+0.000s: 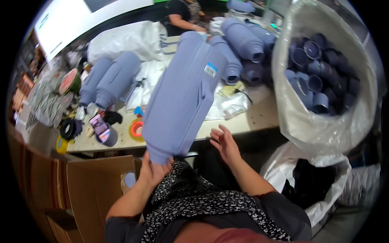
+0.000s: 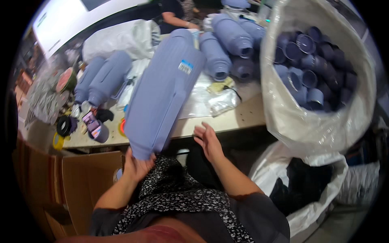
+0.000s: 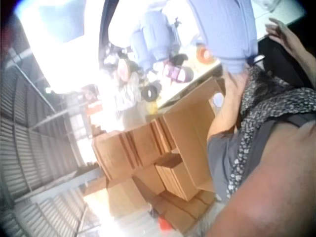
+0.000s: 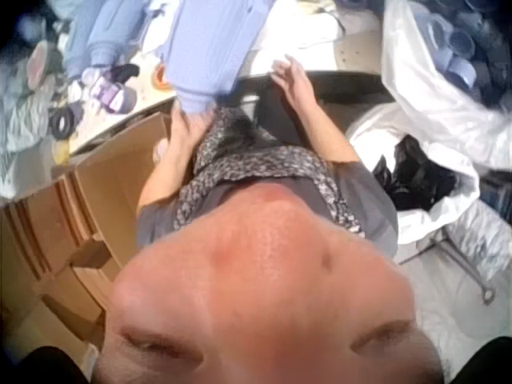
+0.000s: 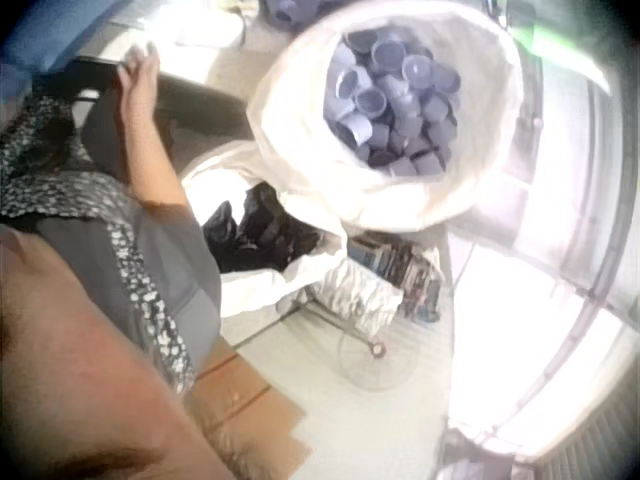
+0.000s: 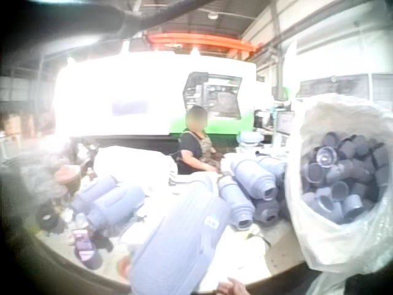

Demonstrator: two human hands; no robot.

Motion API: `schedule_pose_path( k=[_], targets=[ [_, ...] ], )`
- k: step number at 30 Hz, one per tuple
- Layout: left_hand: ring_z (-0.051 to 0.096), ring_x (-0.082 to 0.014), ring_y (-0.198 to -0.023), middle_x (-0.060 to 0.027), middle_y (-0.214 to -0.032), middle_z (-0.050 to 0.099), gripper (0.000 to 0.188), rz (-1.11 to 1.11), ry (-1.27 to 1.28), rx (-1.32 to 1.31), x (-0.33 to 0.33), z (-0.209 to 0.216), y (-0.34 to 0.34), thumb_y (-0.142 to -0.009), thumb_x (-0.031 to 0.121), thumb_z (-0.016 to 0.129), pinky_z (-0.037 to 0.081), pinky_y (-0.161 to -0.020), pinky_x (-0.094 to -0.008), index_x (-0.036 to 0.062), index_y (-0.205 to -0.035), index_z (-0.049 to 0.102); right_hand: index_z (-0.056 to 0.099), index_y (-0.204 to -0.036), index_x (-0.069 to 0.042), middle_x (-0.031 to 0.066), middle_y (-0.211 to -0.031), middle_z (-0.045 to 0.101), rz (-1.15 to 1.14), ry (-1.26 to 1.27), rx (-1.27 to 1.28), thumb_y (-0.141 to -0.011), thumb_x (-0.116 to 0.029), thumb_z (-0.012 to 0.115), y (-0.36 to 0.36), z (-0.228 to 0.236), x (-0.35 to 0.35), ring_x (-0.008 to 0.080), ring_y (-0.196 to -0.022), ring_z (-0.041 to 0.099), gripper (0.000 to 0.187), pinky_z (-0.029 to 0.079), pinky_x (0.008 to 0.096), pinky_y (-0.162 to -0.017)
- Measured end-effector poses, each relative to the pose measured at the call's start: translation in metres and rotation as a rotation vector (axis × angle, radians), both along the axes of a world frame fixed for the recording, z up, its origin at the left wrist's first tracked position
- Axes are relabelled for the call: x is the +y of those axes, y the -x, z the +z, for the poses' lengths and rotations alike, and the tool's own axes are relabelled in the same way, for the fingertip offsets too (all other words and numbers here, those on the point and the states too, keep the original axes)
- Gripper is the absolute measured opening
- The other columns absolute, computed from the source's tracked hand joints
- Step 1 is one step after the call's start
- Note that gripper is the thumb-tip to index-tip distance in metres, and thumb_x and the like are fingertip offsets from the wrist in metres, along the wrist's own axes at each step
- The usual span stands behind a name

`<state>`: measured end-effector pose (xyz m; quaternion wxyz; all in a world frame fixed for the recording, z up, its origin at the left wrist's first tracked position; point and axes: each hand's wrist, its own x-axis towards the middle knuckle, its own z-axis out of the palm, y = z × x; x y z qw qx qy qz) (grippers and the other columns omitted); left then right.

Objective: The person assembles and packages water pitchers by attaching black lids to blue pitcher bodies, placing each pitcher inside a plastic bag, and then putting the bagged pitchers into a large cardboard box.

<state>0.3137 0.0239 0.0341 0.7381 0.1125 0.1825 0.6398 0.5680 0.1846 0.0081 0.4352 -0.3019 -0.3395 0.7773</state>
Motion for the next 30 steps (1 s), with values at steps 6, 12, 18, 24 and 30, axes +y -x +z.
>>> schedule_pose_path(
  k=[6,12,18,24,30],
  targets=[
    [0.040,-0.0220,-0.120,-0.0103,-0.134,0.038,0.072,0.040,0.047,0.977,-0.024,-0.043,-0.026,-0.087,0.052,0.048,0.034,-0.098,-0.0361,0.0046,-0.138,0.026,0.049,-0.115,-0.006,0.0076,-0.107,0.057,-0.033,0.331,0.229,-0.095,-0.046,0.032,-0.019,-0.028,0.015,0.0201,-0.097,0.056,0.048,0.043,0.0382,-0.089],
    [0.043,-0.0208,-0.114,-0.0119,-0.125,0.043,0.061,0.178,0.193,1.011,0.000,-0.017,-0.025,-0.082,0.014,0.063,0.034,-0.098,-0.0338,-0.0010,-0.132,0.031,0.042,-0.131,-0.005,0.0104,-0.118,0.056,0.295,-0.388,-0.579,-0.086,-0.025,0.060,-0.043,0.027,-0.007,0.0170,-0.110,0.050,0.053,0.041,0.0302,-0.091],
    [0.043,-0.0192,-0.115,-0.0123,-0.121,0.047,0.061,0.188,0.204,1.076,0.012,-0.009,-0.018,-0.081,0.006,0.062,0.034,-0.099,-0.0327,-0.0019,-0.132,0.030,0.051,-0.122,-0.006,0.0085,-0.119,0.054,-0.406,-0.961,-1.056,-0.078,-0.014,0.065,-0.152,0.166,0.136,0.0190,-0.108,0.051,0.048,0.042,0.0293,-0.087],
    [0.055,-0.0106,-0.063,-0.0080,-0.105,0.054,0.046,0.130,0.318,1.071,0.030,-0.016,-0.025,-0.085,0.017,0.061,0.044,-0.051,-0.0236,0.0006,-0.122,0.040,0.048,-0.120,0.000,0.0238,-0.110,0.056,-0.622,-1.048,-1.945,-0.077,-0.021,0.062,-0.263,0.125,0.260,0.0380,-0.103,0.053,0.050,0.043,0.0408,-0.087],
    [0.054,-0.0106,-0.061,-0.0119,-0.107,0.057,0.045,0.129,0.265,0.874,0.027,-0.006,-0.016,-0.090,0.027,0.055,0.044,-0.052,-0.0229,0.0014,-0.123,0.039,0.049,-0.118,-0.002,0.0216,-0.108,0.058,-0.796,-0.809,-1.609,-0.086,-0.020,0.054,-0.276,0.098,0.249,0.0318,-0.095,0.058,0.038,0.046,0.0375,-0.081]
  ],
)
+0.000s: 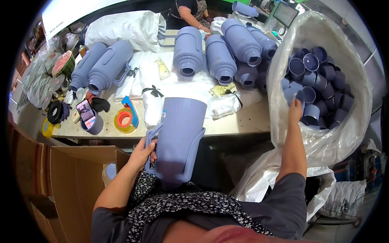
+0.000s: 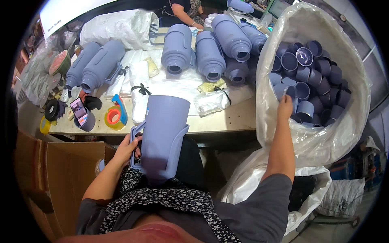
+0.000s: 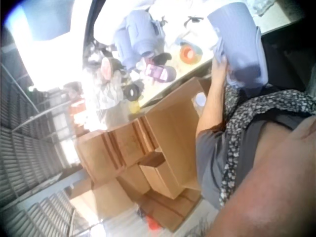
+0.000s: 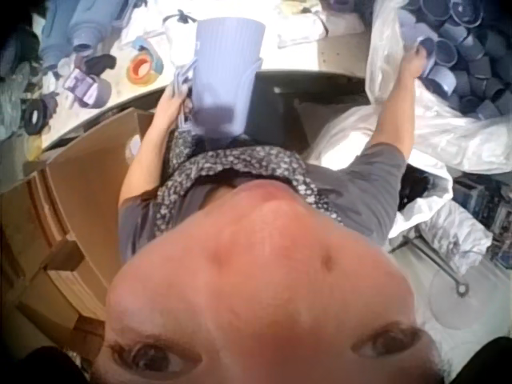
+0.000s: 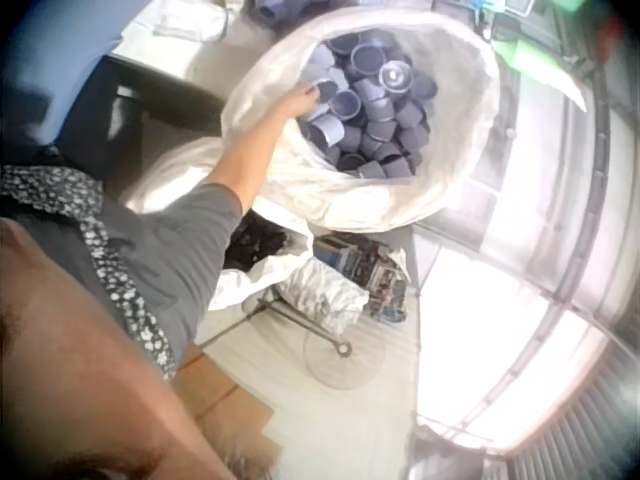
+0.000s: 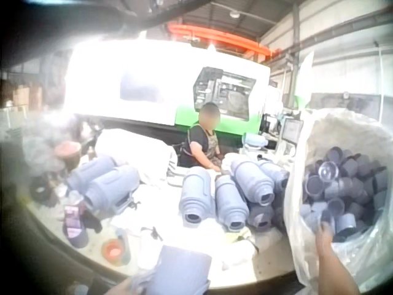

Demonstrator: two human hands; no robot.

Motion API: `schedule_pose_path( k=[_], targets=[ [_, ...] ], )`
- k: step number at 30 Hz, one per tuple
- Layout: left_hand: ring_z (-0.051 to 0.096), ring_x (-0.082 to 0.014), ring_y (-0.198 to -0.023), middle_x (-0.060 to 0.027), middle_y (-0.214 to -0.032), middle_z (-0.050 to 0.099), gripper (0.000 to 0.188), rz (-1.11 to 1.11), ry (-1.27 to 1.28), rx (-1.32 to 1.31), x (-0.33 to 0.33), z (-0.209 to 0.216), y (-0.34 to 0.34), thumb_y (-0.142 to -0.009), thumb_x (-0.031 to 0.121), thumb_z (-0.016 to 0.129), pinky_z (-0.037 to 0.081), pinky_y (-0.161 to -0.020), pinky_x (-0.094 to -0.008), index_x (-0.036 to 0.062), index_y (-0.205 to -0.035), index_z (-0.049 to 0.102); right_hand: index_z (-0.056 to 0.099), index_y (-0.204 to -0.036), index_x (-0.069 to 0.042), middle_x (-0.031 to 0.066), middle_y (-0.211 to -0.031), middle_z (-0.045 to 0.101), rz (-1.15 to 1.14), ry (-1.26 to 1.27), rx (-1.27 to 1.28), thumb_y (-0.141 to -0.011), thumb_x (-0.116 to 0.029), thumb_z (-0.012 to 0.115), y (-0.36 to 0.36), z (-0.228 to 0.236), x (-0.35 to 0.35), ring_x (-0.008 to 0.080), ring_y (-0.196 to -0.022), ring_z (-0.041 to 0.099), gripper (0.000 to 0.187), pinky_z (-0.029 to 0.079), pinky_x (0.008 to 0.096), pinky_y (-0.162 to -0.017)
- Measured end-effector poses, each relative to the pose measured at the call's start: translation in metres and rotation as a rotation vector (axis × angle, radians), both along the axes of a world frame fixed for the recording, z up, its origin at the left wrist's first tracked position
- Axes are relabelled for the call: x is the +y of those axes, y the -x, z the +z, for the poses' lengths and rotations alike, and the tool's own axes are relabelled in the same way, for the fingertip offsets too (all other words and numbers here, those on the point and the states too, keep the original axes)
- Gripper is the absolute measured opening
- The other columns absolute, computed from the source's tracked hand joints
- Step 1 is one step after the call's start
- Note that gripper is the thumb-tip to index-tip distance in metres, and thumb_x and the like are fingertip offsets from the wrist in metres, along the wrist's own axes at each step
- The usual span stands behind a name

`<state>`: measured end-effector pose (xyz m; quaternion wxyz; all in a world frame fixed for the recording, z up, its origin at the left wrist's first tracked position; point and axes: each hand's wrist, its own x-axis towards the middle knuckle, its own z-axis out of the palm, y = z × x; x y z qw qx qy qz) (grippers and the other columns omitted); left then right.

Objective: The person assembles and packages water pitchers by attaching black lids to blue pitcher bodies, placing each pitcher inside a plastic bag, and then putting the bagged pitchers into a large cardboard box.

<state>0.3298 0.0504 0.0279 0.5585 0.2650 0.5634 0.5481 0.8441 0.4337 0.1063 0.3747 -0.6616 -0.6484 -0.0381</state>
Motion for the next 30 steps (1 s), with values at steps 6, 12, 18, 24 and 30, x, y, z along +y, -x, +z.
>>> schedule_pose_path(
  k=[6,12,18,24,30],
  targets=[
    [0.052,-0.0103,-0.055,-0.0135,-0.100,0.058,0.036,0.151,0.092,-0.422,0.016,0.005,0.004,-0.093,0.036,0.045,0.043,-0.042,-0.0191,0.0059,-0.113,0.043,0.033,-0.133,-0.007,0.0116,-0.112,0.052,0.627,-0.033,1.029,-0.089,-0.020,0.053,0.081,0.066,-0.158,0.0225,-0.094,0.056,0.050,0.050,0.0335,-0.077],
    [0.055,-0.0137,-0.067,-0.0106,-0.086,0.055,0.033,0.327,0.077,-0.929,0.037,0.025,-0.029,-0.093,0.036,0.045,0.047,-0.048,-0.0187,0.0079,-0.109,0.043,0.035,-0.134,-0.008,0.0141,-0.135,0.039,1.286,0.729,1.907,-0.088,-0.044,0.050,0.147,-0.002,-0.299,0.0306,-0.127,0.035,0.060,0.030,0.0526,-0.102],
    [0.051,-0.0101,-0.057,-0.0082,-0.093,0.058,0.028,0.242,-0.088,-0.541,0.025,0.048,-0.004,-0.092,0.034,0.049,0.042,-0.045,-0.0200,0.0117,-0.107,0.046,0.028,-0.139,-0.006,0.0119,-0.135,0.039,0.978,0.849,1.167,-0.089,-0.011,0.053,0.176,-0.077,-0.358,0.0214,-0.123,0.039,0.056,0.034,0.0347,-0.101],
    [0.052,-0.0101,-0.055,-0.0099,-0.105,0.054,0.042,-0.190,-0.126,0.290,-0.014,0.042,-0.008,-0.089,0.024,0.056,0.045,-0.048,-0.0232,0.0087,-0.123,0.039,0.059,-0.110,-0.007,0.0073,-0.103,0.059,0.388,0.665,0.598,-0.079,-0.018,0.067,0.084,-0.136,-0.318,0.0163,-0.089,0.057,0.034,0.045,0.0272,-0.081],
    [0.053,-0.0101,-0.062,-0.0043,-0.087,0.056,0.059,-0.495,-0.022,0.452,-0.010,0.083,-0.044,-0.083,0.009,0.060,0.046,-0.056,-0.0251,0.0096,-0.136,0.033,0.051,-0.117,-0.001,0.0183,-0.111,0.053,-0.263,0.360,-0.039,-0.084,-0.011,0.055,-0.107,-0.194,-0.331,0.0317,-0.101,0.053,0.035,0.044,0.0366,-0.086]
  ],
)
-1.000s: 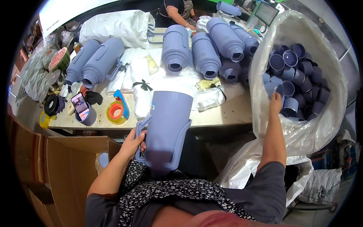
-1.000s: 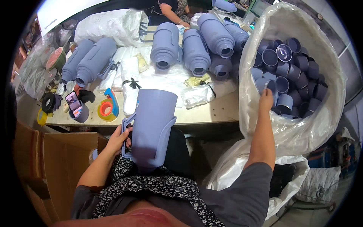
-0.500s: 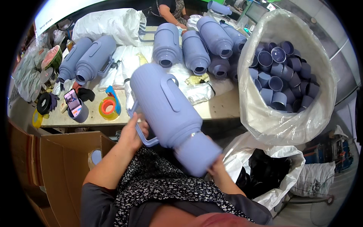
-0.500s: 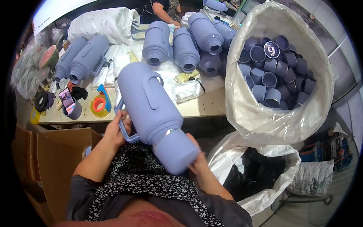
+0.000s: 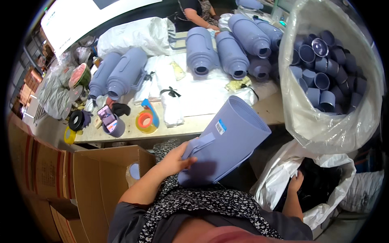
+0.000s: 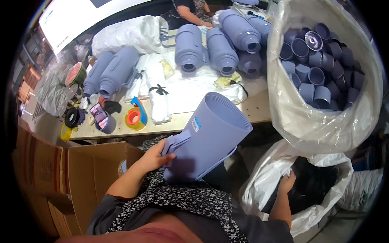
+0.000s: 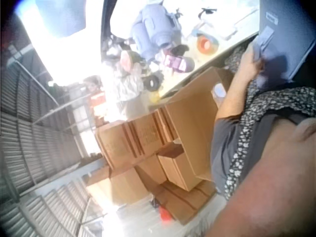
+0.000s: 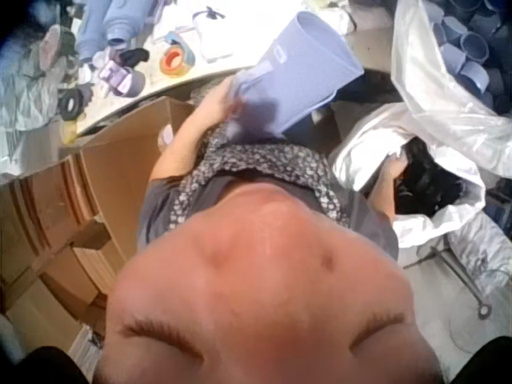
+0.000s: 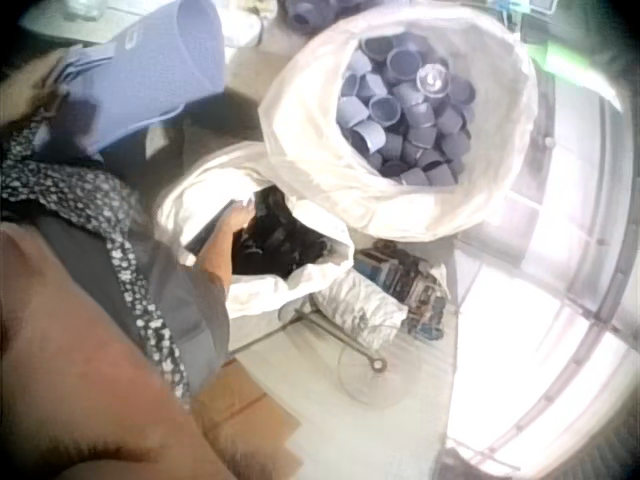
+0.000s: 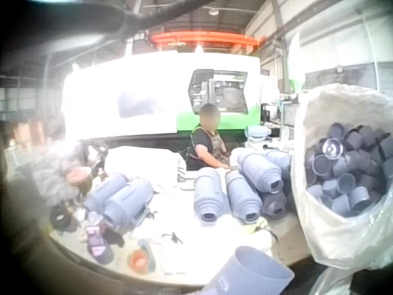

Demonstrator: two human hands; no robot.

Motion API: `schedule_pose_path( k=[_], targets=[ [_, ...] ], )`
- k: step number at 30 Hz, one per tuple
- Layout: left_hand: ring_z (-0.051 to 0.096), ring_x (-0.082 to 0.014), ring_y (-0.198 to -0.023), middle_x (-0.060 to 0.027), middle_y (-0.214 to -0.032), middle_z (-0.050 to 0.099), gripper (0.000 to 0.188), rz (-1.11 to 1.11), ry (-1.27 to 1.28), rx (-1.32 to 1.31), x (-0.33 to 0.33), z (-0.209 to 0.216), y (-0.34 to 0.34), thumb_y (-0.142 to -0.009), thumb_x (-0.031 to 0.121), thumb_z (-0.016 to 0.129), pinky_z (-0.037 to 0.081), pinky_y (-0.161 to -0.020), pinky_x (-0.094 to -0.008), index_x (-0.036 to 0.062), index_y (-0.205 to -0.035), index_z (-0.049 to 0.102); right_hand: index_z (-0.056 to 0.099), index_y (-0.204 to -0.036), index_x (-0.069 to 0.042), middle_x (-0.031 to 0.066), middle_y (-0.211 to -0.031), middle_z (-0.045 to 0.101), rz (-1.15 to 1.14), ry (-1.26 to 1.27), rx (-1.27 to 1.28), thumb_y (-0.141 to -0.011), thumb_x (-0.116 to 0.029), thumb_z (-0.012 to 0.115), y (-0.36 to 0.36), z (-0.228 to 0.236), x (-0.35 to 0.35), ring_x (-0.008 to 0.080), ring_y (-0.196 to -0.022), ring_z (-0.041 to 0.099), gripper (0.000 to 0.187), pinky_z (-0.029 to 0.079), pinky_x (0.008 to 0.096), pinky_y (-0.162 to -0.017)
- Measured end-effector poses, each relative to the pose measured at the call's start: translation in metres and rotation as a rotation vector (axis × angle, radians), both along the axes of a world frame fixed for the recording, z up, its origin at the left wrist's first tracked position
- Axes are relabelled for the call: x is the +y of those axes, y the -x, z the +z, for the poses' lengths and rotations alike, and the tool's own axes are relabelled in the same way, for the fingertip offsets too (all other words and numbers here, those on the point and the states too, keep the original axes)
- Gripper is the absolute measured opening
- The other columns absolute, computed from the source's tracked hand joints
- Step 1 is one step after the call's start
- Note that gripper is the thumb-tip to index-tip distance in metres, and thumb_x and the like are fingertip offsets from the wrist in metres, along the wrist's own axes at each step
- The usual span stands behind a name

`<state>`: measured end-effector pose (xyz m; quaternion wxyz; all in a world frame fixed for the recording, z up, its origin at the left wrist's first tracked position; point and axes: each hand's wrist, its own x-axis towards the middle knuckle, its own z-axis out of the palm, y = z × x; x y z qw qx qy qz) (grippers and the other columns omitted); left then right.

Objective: The person assembles and packages water pitchers by attaching black lids to blue pitcher bodies, placing each pitcher inside a plastic bag, and then putting the bagged pitchers into a large cardboard box.

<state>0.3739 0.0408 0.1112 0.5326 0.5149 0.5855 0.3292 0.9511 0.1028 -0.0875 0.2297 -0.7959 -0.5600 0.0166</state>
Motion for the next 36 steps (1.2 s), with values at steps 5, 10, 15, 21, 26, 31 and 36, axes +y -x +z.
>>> schedule_pose_path(
  k=[5,10,15,21,26,31,36],
  targets=[
    [0.051,-0.0105,-0.063,-0.0051,-0.093,0.056,0.065,-0.112,-0.014,0.019,0.000,-0.005,-0.008,-0.082,0.007,0.060,0.046,-0.058,-0.0250,0.0131,-0.140,0.029,0.052,-0.118,0.001,0.0262,-0.115,0.052,-0.550,0.639,-0.212,-0.079,-0.038,0.062,-0.022,-0.069,-0.111,0.0361,-0.110,0.050,0.056,0.041,0.0379,-0.092],
    [0.049,-0.0086,-0.065,-0.0027,-0.094,0.054,0.066,-0.050,0.046,-0.050,-0.001,0.003,-0.012,-0.083,0.010,0.060,0.045,-0.061,-0.0239,0.0096,-0.140,0.028,0.052,-0.119,0.001,0.0265,-0.115,0.053,-0.619,0.713,-0.037,-0.078,-0.041,0.063,0.010,-0.123,-0.134,0.0359,-0.110,0.051,0.059,0.040,0.0377,-0.092],
    [0.050,-0.0074,-0.068,-0.0024,-0.091,0.053,0.056,-0.003,0.013,-0.052,-0.007,-0.001,-0.012,-0.084,0.012,0.060,0.045,-0.061,-0.0227,0.0036,-0.132,0.032,0.052,-0.119,0.002,0.0268,-0.115,0.053,-0.600,0.732,0.072,-0.077,-0.044,0.063,0.014,-0.137,-0.126,0.0356,-0.110,0.051,0.062,0.040,0.0376,-0.092],
    [0.050,-0.0068,-0.064,-0.0010,-0.083,0.052,0.055,0.035,0.064,-0.085,0.002,-0.007,-0.012,-0.083,0.012,0.061,0.045,-0.059,-0.0221,0.0055,-0.130,0.034,0.052,-0.119,0.002,0.0272,-0.115,0.054,-0.536,0.762,0.162,-0.076,-0.047,0.063,-0.004,-0.151,-0.118,0.0353,-0.110,0.051,0.066,0.040,0.0374,-0.092],
    [0.050,-0.0083,-0.063,-0.0020,-0.086,0.054,0.064,-0.058,0.013,-0.033,0.002,0.000,-0.019,-0.081,0.007,0.060,0.045,-0.060,-0.0228,0.0096,-0.137,0.032,0.052,-0.120,0.002,0.0275,-0.115,0.054,-0.435,0.713,0.379,-0.076,-0.050,0.063,-0.069,-0.120,-0.097,0.0350,-0.110,0.052,0.069,0.040,0.0372,-0.093],
    [0.048,-0.0080,-0.061,-0.0023,-0.084,0.053,0.065,0.007,0.003,-0.057,-0.001,0.004,-0.015,-0.078,-0.003,0.057,0.044,-0.059,-0.0226,0.0101,-0.137,0.034,0.061,-0.098,0.008,0.0189,-0.090,0.063,0.109,0.640,0.403,-0.074,-0.054,0.062,-0.022,0.135,-0.016,0.0234,-0.084,0.059,0.066,0.045,0.0350,-0.078],
    [0.047,-0.0090,-0.064,-0.0050,-0.090,0.052,0.066,-0.014,-0.017,-0.112,-0.006,-0.003,-0.015,-0.076,-0.004,0.059,0.043,-0.062,-0.0231,0.0098,-0.137,0.035,0.058,-0.112,0.000,0.0112,-0.096,0.062,0.633,0.288,0.511,-0.072,-0.028,0.072,0.150,0.241,0.019,0.0183,-0.086,0.056,0.051,0.045,0.0301,-0.077]
  ],
)
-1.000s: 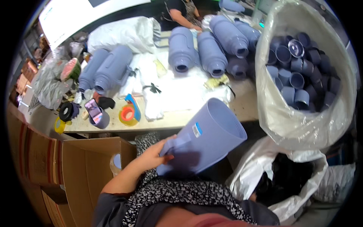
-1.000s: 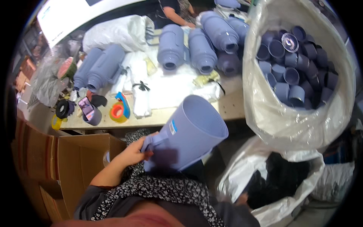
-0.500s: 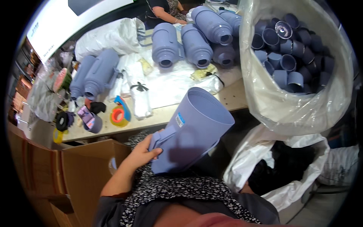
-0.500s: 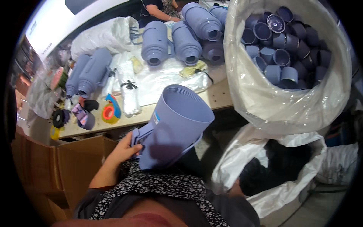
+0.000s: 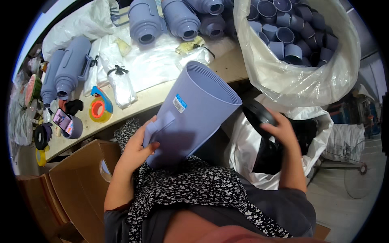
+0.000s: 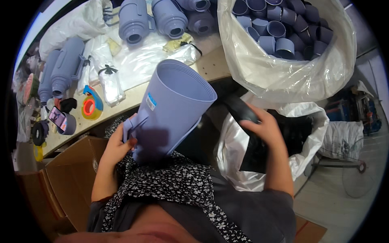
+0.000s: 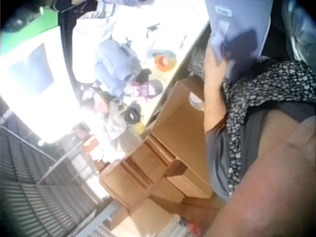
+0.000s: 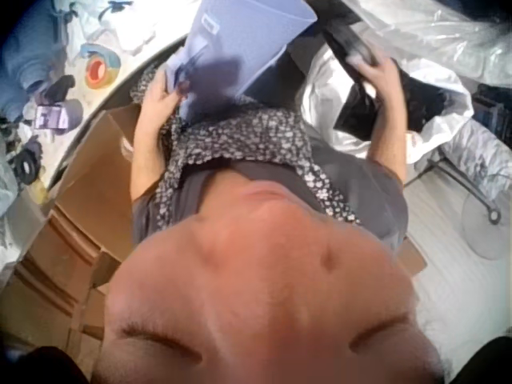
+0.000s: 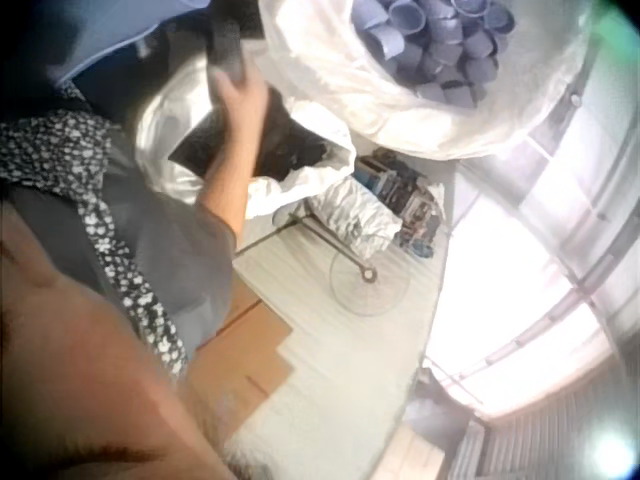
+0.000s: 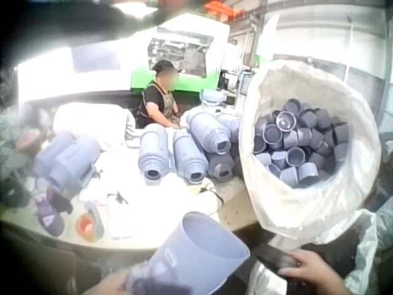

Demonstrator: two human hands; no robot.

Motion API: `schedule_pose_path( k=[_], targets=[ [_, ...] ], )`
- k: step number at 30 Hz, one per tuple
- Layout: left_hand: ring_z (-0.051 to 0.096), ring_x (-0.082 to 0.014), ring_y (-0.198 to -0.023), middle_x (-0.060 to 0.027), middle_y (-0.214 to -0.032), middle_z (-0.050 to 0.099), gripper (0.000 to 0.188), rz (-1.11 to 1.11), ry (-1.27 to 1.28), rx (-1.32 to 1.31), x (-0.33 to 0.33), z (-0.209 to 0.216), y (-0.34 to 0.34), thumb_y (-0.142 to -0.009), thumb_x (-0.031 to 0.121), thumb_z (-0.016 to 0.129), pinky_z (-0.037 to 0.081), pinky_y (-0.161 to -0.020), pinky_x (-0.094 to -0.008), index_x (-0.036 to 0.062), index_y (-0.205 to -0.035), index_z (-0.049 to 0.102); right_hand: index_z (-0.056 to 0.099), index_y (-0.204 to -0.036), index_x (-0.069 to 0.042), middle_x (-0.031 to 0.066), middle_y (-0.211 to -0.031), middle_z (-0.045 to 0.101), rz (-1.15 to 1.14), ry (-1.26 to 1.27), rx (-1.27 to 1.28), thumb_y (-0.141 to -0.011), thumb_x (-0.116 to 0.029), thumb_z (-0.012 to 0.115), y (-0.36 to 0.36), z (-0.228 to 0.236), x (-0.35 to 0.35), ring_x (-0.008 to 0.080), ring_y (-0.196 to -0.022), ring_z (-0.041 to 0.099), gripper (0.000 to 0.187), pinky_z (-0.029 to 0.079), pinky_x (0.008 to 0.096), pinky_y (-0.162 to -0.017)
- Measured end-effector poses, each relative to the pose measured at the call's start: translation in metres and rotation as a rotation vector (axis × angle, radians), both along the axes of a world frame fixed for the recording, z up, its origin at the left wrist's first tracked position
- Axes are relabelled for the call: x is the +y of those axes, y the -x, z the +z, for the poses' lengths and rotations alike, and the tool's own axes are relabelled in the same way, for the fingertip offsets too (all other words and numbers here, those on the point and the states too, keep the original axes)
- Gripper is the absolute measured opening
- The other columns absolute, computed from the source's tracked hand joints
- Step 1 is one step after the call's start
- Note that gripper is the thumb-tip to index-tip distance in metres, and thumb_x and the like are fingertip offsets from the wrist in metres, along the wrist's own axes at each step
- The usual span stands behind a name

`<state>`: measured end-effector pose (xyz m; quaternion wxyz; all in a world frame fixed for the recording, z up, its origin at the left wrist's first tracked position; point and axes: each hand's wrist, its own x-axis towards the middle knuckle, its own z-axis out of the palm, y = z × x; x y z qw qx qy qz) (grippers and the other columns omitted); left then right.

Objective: The person assembles and packages water pitchers by attaching black lids to blue pitcher bodies, placing each pitcher inside a plastic bag, and then putting the bagged pitchers into a large cardboard box.

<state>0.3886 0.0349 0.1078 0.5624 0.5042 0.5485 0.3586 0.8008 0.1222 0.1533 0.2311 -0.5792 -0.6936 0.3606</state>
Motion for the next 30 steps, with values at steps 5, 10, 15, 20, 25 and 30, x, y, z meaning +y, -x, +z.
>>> schedule_pose_path(
  k=[5,10,15,20,25,30],
  targets=[
    [0.049,-0.0181,-0.107,-0.0095,-0.124,0.051,0.072,0.016,-0.036,-0.057,-0.016,-0.012,0.024,-0.071,-0.005,0.061,0.039,-0.091,-0.0302,0.0088,-0.137,0.035,0.059,-0.116,-0.012,0.0126,-0.116,0.054,0.539,-0.084,-0.439,-0.065,-0.035,0.076,0.077,-0.056,-0.001,0.0281,-0.099,0.053,0.059,0.044,0.0369,-0.082],
    [0.040,-0.0192,-0.122,-0.0095,-0.135,0.043,0.075,-0.013,-0.114,-0.264,-0.023,-0.012,0.030,-0.067,0.006,0.068,0.029,-0.102,-0.0322,0.0004,-0.134,0.036,0.052,-0.123,-0.004,0.0119,-0.108,0.056,0.035,-0.373,-0.093,-0.071,-0.020,0.070,0.061,-0.039,0.037,0.0235,-0.091,0.052,0.057,0.042,0.0331,-0.081],
    [0.043,-0.0192,-0.119,-0.0107,-0.129,0.046,0.069,-0.109,-0.273,0.098,-0.017,-0.017,0.009,-0.069,-0.003,0.068,0.032,-0.101,-0.0310,0.0073,-0.131,0.041,0.053,-0.122,-0.004,0.0132,-0.097,0.052,0.333,-0.594,-0.013,-0.080,-0.029,0.060,0.109,0.044,0.040,0.0256,-0.090,0.052,0.049,0.041,0.0322,-0.081],
    [0.042,-0.0199,-0.118,-0.0098,-0.127,0.046,0.071,0.015,-0.208,0.071,-0.007,-0.021,0.004,-0.067,-0.012,0.060,0.032,-0.100,-0.0303,0.0082,-0.131,0.039,0.056,-0.120,-0.006,0.0135,-0.088,0.053,0.488,-0.688,-0.048,-0.077,-0.030,0.062,0.124,0.056,0.020,0.0257,-0.077,0.053,0.049,0.043,0.0328,-0.069],
    [0.048,-0.0337,-0.111,-0.0171,-0.123,0.045,0.063,0.001,-0.472,0.364,-0.003,-0.020,0.004,-0.072,0.004,0.069,0.040,-0.093,-0.0361,0.0117,-0.126,0.040,0.056,-0.119,-0.005,0.0135,-0.087,0.054,0.465,-0.620,-0.024,-0.077,-0.031,0.062,0.121,0.048,0.018,0.0263,-0.076,0.053,0.050,0.043,0.0326,-0.067],
    [0.051,-0.0372,-0.104,-0.0177,-0.117,0.047,0.058,-0.026,-0.384,0.337,-0.007,-0.018,0.003,-0.073,0.008,0.069,0.043,-0.088,-0.0390,0.0108,-0.124,0.042,0.056,-0.118,-0.004,0.0136,-0.087,0.054,0.445,-0.618,-0.029,-0.077,-0.030,0.062,0.118,0.044,0.012,0.0264,-0.075,0.054,0.050,0.043,0.0320,-0.068]
  ],
)
